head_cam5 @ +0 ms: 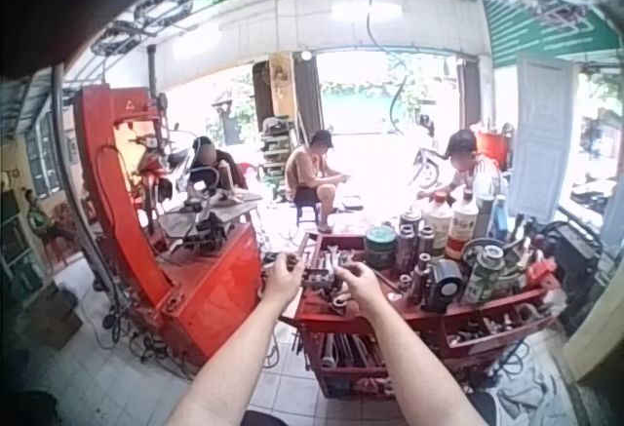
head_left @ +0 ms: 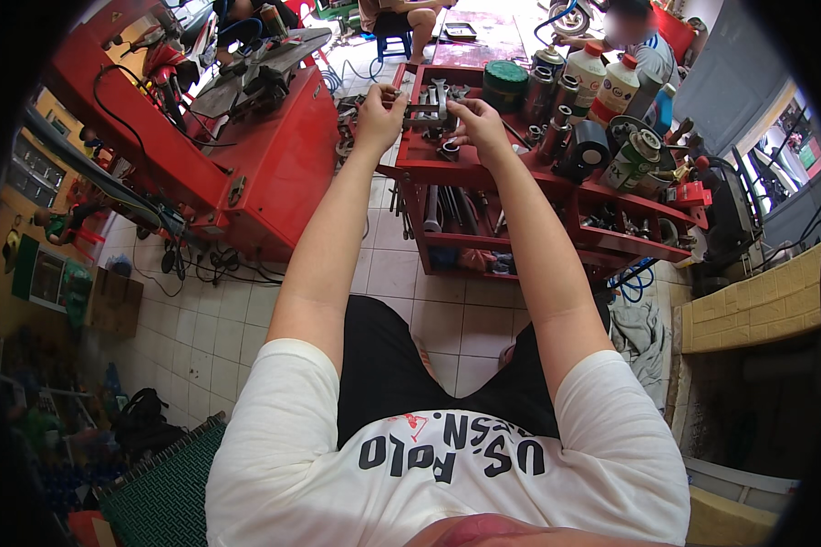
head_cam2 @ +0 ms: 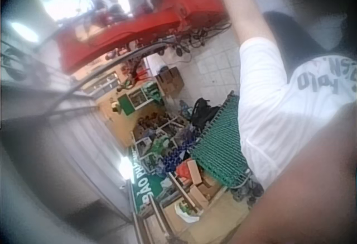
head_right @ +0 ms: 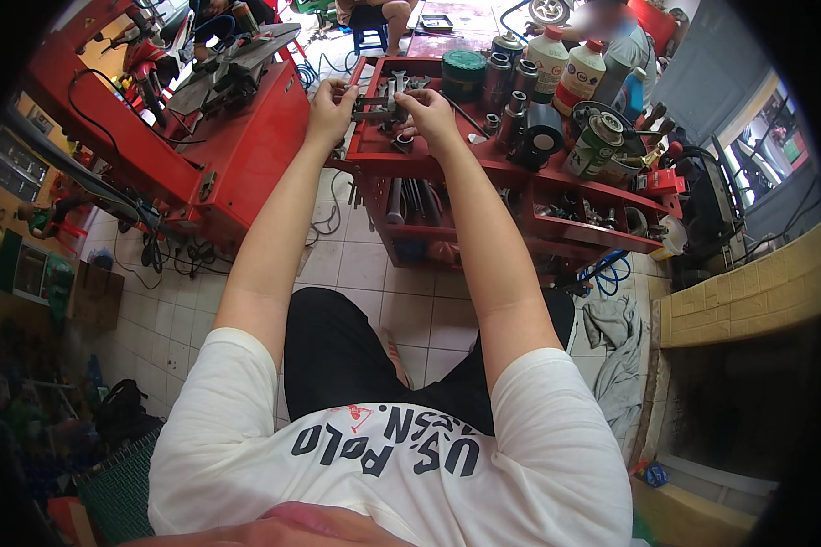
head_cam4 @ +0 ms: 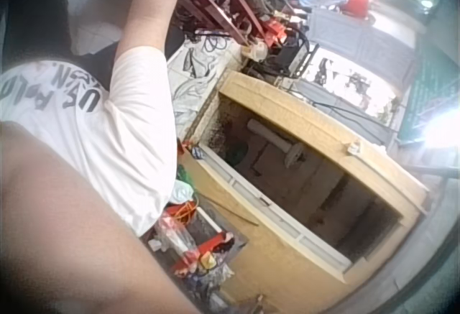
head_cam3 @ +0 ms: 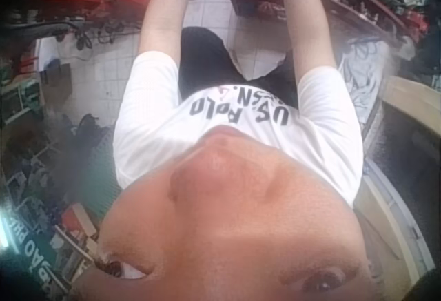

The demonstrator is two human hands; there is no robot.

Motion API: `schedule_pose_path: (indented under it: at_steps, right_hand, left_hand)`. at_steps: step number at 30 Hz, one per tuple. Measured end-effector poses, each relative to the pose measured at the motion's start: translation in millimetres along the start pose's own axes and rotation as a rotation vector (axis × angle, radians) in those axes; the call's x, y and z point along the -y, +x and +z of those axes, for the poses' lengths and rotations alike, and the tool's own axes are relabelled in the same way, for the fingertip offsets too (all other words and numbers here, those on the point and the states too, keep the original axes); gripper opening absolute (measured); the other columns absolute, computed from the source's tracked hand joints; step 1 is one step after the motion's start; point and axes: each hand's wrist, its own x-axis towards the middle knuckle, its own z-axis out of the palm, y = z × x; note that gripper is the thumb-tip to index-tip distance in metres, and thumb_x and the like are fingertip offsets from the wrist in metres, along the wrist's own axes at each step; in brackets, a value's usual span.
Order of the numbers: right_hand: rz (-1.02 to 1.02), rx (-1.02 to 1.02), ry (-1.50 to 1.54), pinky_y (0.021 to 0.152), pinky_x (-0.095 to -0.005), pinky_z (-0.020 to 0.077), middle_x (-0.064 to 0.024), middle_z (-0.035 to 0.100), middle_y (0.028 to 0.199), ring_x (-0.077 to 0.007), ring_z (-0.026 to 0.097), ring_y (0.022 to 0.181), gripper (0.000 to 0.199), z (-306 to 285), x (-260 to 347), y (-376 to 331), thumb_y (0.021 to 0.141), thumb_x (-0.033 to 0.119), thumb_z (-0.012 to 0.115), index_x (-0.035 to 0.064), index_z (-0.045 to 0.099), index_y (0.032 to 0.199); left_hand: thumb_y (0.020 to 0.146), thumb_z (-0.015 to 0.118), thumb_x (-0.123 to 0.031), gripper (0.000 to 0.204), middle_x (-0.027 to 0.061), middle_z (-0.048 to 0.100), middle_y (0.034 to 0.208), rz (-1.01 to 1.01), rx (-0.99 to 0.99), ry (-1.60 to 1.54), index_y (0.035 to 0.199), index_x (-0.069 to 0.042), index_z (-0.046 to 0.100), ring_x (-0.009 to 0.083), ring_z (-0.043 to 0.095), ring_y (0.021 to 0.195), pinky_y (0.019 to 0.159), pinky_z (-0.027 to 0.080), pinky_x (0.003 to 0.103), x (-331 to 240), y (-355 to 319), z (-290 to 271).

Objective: The person sits on the floor of a workshop and assembles a small mechanical component, likely a carburetor, using their hands. They manipulate small parts and tools on a red workbench, repeatedly adjusting and fitting pieces together.

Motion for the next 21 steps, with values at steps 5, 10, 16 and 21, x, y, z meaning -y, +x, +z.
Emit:
schedule_pose_path:
  at_steps: [5, 10, 16, 21]
  right_hand:
    - [-0.005, -0.012, -0.013, 0.053, -0.0258, 0.059, -0.0138, 0.07, 0.098, -0.0177, 0.072, 0.064, 0.056, -2.6, -0.5, 0.7, 0.089, 0.032, 0.081, -0.0061, 0.058, 0.123]
    - [-0.029, 0.0, 0.001, 0.053, -0.026, 0.0592, -0.0134, 0.069, 0.098, -0.0177, 0.072, 0.064, 0.054, 1.3, 0.1, 0.0, 0.09, 0.032, 0.081, -0.0062, 0.059, 0.122]
    - [-0.021, -0.005, 0.003, 0.053, -0.0266, 0.0603, -0.0139, 0.069, 0.098, -0.018, 0.071, 0.063, 0.054, -1.7, -0.2, -0.4, 0.09, 0.031, 0.081, -0.0061, 0.059, 0.122]
    - [-0.016, -0.009, 0.005, 0.054, -0.027, 0.0605, -0.0145, 0.069, 0.099, -0.0177, 0.071, 0.062, 0.054, 0.3, 1.0, -1.5, 0.089, 0.031, 0.081, -0.0058, 0.059, 0.122]
  left_hand:
    - [0.096, 0.07, -0.03, 0.032, 0.0117, 0.072, 0.095, 0.002, -0.025, -0.022, 0.106, -0.001, 0.062, 0.0221, 0.07, 0.088, 0.082, 0.055, 0.036, -2.0, 0.1, 1.9]
    - [0.098, 0.068, -0.029, 0.03, 0.0117, 0.072, 0.094, 0.065, -0.022, -0.077, 0.106, 0.0, 0.064, 0.0212, 0.07, 0.089, 0.082, 0.054, 0.035, 9.4, 4.8, -0.2]
    - [0.097, 0.068, -0.028, 0.029, 0.0118, 0.073, 0.095, 0.026, -0.01, -0.103, 0.107, 0.0, 0.065, 0.021, 0.07, 0.089, 0.083, 0.054, 0.035, 2.6, 2.8, 1.1]
    - [0.095, 0.068, -0.029, 0.031, 0.0118, 0.073, 0.096, -0.006, -0.012, -0.014, 0.108, 0.0, 0.066, 0.0212, 0.07, 0.089, 0.082, 0.054, 0.034, -2.2, 1.1, -1.8]
